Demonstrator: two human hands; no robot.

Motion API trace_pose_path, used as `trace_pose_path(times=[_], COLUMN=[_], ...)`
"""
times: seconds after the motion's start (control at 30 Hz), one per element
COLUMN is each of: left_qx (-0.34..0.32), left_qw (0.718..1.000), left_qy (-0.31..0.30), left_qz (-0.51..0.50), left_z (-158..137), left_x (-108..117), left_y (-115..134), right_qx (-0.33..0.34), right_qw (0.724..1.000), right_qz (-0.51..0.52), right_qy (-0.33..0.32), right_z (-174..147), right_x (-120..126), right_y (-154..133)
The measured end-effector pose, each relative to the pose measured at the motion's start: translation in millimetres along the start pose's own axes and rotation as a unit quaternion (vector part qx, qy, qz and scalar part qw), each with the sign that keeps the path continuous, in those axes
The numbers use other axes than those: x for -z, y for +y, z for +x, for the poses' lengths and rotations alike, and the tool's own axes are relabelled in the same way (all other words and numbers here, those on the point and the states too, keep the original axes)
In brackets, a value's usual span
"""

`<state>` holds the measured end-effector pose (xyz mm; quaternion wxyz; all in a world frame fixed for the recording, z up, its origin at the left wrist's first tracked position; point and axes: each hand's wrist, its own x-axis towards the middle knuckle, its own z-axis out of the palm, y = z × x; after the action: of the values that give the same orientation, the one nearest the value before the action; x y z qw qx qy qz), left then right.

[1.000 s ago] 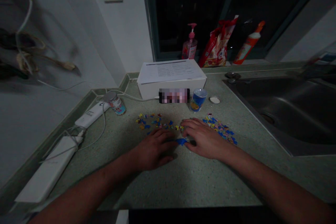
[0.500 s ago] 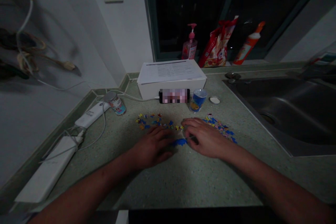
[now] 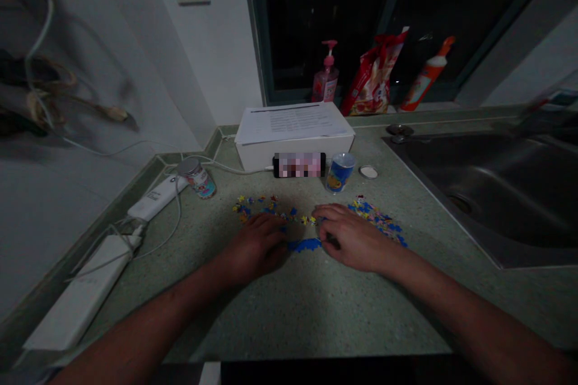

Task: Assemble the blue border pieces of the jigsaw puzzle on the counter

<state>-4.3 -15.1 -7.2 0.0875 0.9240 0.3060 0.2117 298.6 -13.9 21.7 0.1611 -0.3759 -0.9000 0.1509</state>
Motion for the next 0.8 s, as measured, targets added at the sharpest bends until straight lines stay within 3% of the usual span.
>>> trace_pose_path(times=[0.5,0.8], left_qx=[0.02,0.03], left_qw=[0.999,0.998], left_qy=[0.002,0.029], left_qz=[0.027,0.037], left_z=[1,-8], left_x=[1,-7], left_y=[-5,-20], right_qx=[0.014,-0.026], right_qw=[1.0,0.998], right_qz=[-0.003,-0.05], right_qy=[0.003,0.018], right_z=[1,0], right_x=[0,4], right_y=[0,10])
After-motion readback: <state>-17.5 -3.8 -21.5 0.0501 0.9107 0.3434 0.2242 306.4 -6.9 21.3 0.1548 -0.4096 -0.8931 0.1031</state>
